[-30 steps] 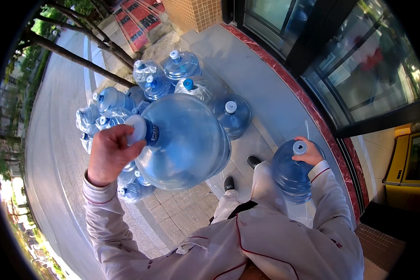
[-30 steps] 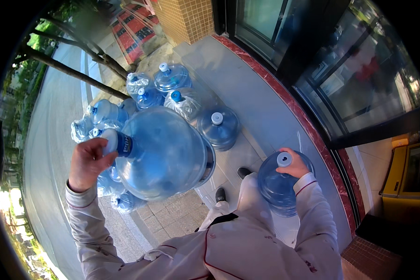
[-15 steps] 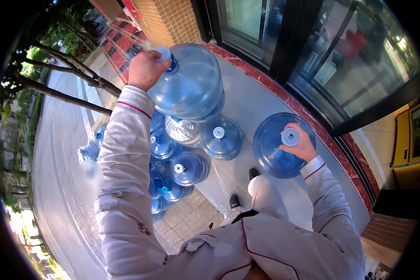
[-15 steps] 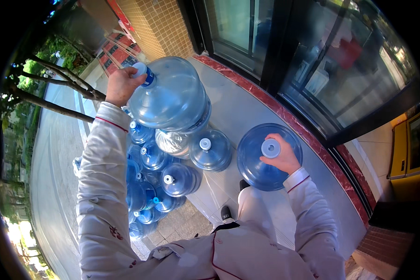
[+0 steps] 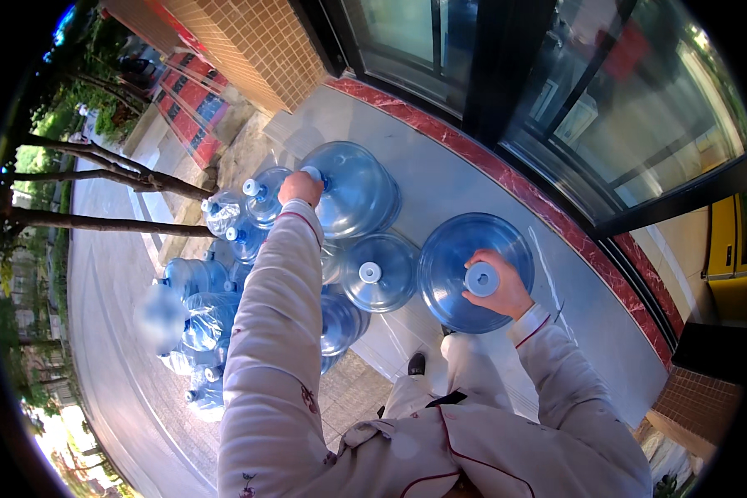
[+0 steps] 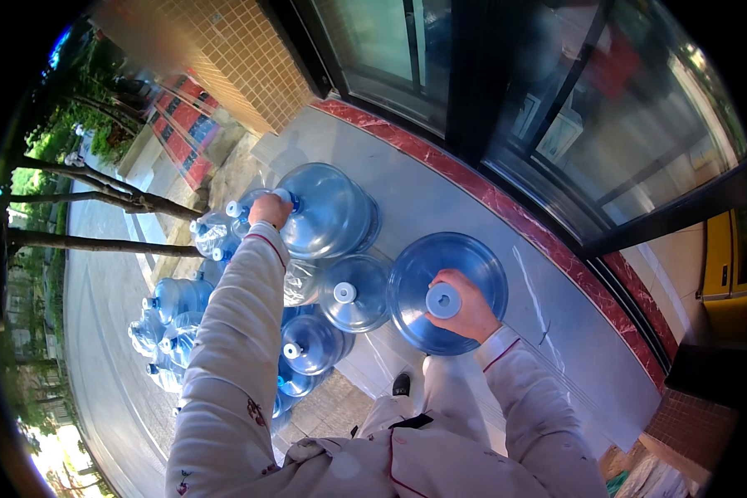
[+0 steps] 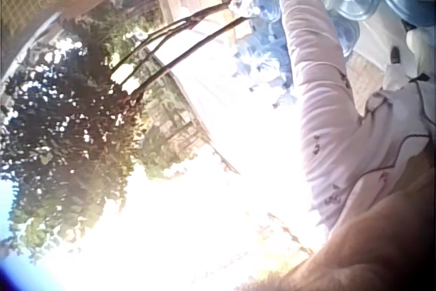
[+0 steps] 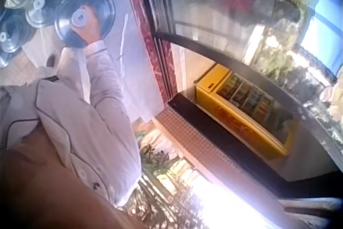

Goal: The person repeatedly carries large blue water jugs from a stack outside the store entrance into the shop. They walk through the aisles and place the jugs on the floor near other stored items. The person makes multiple trips, carrying one or two jugs at a time.

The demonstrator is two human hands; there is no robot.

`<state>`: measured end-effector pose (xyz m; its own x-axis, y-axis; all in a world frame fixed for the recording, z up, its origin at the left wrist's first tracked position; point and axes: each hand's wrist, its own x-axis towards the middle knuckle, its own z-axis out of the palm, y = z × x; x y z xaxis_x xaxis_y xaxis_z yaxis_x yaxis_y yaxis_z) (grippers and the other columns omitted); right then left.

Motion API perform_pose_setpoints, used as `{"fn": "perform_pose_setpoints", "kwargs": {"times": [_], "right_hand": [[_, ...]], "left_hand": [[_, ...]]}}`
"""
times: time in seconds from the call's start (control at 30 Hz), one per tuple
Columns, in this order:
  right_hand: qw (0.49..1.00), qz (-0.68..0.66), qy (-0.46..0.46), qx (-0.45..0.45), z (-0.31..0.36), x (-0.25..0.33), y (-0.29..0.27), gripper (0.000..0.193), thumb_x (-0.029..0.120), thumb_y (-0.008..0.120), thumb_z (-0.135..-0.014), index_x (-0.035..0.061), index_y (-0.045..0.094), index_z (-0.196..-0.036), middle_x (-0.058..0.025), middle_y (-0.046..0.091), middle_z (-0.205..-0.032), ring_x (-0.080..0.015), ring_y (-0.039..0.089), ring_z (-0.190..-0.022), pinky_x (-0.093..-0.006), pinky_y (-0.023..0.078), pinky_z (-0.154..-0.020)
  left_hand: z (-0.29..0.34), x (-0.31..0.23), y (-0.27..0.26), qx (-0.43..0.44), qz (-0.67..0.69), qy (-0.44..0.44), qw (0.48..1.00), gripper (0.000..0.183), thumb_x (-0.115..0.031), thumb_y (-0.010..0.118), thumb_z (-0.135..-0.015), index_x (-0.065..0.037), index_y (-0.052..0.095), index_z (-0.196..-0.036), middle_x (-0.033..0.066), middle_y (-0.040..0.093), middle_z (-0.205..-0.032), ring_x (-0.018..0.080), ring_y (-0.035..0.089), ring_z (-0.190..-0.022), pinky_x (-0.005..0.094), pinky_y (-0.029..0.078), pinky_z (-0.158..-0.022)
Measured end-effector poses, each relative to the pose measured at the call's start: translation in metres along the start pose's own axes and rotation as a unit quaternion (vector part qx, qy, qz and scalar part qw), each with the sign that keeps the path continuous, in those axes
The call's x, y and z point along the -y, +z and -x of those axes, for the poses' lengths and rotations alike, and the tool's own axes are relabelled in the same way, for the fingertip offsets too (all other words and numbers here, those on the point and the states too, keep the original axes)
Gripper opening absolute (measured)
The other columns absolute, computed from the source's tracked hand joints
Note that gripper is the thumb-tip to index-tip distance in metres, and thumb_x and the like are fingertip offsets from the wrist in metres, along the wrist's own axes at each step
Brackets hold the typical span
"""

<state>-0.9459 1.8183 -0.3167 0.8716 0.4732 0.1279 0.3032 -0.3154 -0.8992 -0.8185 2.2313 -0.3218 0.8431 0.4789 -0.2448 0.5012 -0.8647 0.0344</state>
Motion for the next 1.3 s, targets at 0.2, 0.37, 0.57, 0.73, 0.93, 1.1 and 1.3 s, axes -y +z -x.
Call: {"fn": "perform_pose_setpoints", "kwargs": {"times": [0.2, 0.37, 0.57, 0.73, 0.93, 1.1, 1.3], "right_hand": [[0.998, 0.002, 0.048, -0.051, 0.028, 0.005, -0.004, 0.053, 0.009, 0.082, -0.057, 0.0061, 0.055, -0.103, -0.0100, 0.057, -0.104, -0.0248, 0.058, -0.097, -0.0326, 0.046, -0.085], [0.993, 0.013, 0.084, -0.079, 0.054, 0.024, 0.006, 0.054, 0.009, 0.082, -0.057, 0.0057, 0.055, -0.104, -0.0093, 0.057, -0.104, -0.0245, 0.058, -0.096, -0.0323, 0.046, -0.086], [0.990, -0.010, 0.094, -0.106, 0.075, 0.048, 0.028, 0.054, 0.009, 0.081, -0.058, 0.0057, 0.054, -0.105, -0.0090, 0.058, -0.103, -0.0246, 0.057, -0.097, -0.0331, 0.046, -0.086], [0.993, 0.030, 0.044, -0.102, 0.070, 0.067, 0.048, 0.057, 0.006, 0.081, -0.058, 0.0073, 0.053, -0.107, -0.0078, 0.059, -0.104, -0.0212, 0.057, -0.100, -0.0330, 0.044, -0.088], [0.988, -0.019, 0.098, -0.119, 0.077, 0.107, 0.060, 0.055, 0.013, 0.082, -0.061, 0.0062, 0.054, -0.108, -0.0085, 0.058, -0.107, -0.0241, 0.056, -0.100, -0.0339, 0.044, -0.089], [0.989, 0.003, 0.068, -0.133, 0.111, 0.118, 0.058, 0.057, 0.017, 0.081, -0.061, 0.0052, 0.052, -0.108, -0.0116, 0.055, -0.111, -0.0283, 0.054, -0.106, -0.0353, 0.044, -0.091], [0.980, -0.063, 0.051, -0.183, 0.168, 0.125, 0.005, 0.086, 0.018, 0.084, -0.061, 0.0051, 0.036, -0.131, -0.0127, 0.045, -0.127, -0.0285, 0.041, -0.124, -0.0377, 0.035, -0.103]], "left_hand": [[-0.010, -0.023, 0.031, -0.001, 0.034, -0.039, 0.999, 0.032, -0.031, 0.057, -0.081, -0.011, 0.067, -0.105, 0.0131, 0.064, -0.110, 0.0276, 0.060, -0.106, 0.0389, 0.048, -0.086], [-0.011, 0.000, 0.059, 0.061, 0.077, 0.005, 0.995, 0.090, -0.026, 0.063, -0.078, -0.022, 0.002, -0.145, 0.0200, 0.057, -0.118, 0.0324, 0.056, -0.111, 0.0429, 0.046, -0.091], [0.028, 0.018, 0.080, -0.036, 0.187, 0.129, 0.973, 0.087, -0.029, 0.070, -0.074, -0.010, 0.020, -0.142, 0.0231, 0.050, -0.123, 0.0363, 0.052, -0.112, 0.0415, 0.043, -0.094], [0.205, -0.020, 0.086, 0.207, 0.317, 0.494, 0.782, 0.093, -0.045, 0.079, -0.062, -0.005, 0.037, -0.134, 0.0225, 0.032, -0.141, 0.0394, 0.026, -0.134, 0.0437, 0.027, -0.107], [0.330, -0.048, 0.076, 0.006, 0.257, 0.417, 0.872, 0.078, -0.040, 0.074, -0.066, -0.010, 0.043, -0.131, 0.0151, 0.031, -0.144, 0.0351, 0.018, -0.138, 0.0624, 0.010, -0.105], [0.349, -0.062, 0.088, -0.061, 0.320, 0.456, 0.828, 0.053, -0.035, 0.071, -0.068, -0.011, 0.059, -0.114, 0.0102, 0.043, -0.137, 0.0325, 0.029, -0.134, 0.0581, 0.004, -0.107], [0.378, -0.118, 0.062, 0.043, 0.356, 0.565, 0.743, 0.051, -0.037, 0.069, -0.068, -0.011, 0.062, -0.111, 0.0065, 0.051, -0.127, 0.0304, 0.036, -0.129, 0.0583, 0.004, -0.108]]}}
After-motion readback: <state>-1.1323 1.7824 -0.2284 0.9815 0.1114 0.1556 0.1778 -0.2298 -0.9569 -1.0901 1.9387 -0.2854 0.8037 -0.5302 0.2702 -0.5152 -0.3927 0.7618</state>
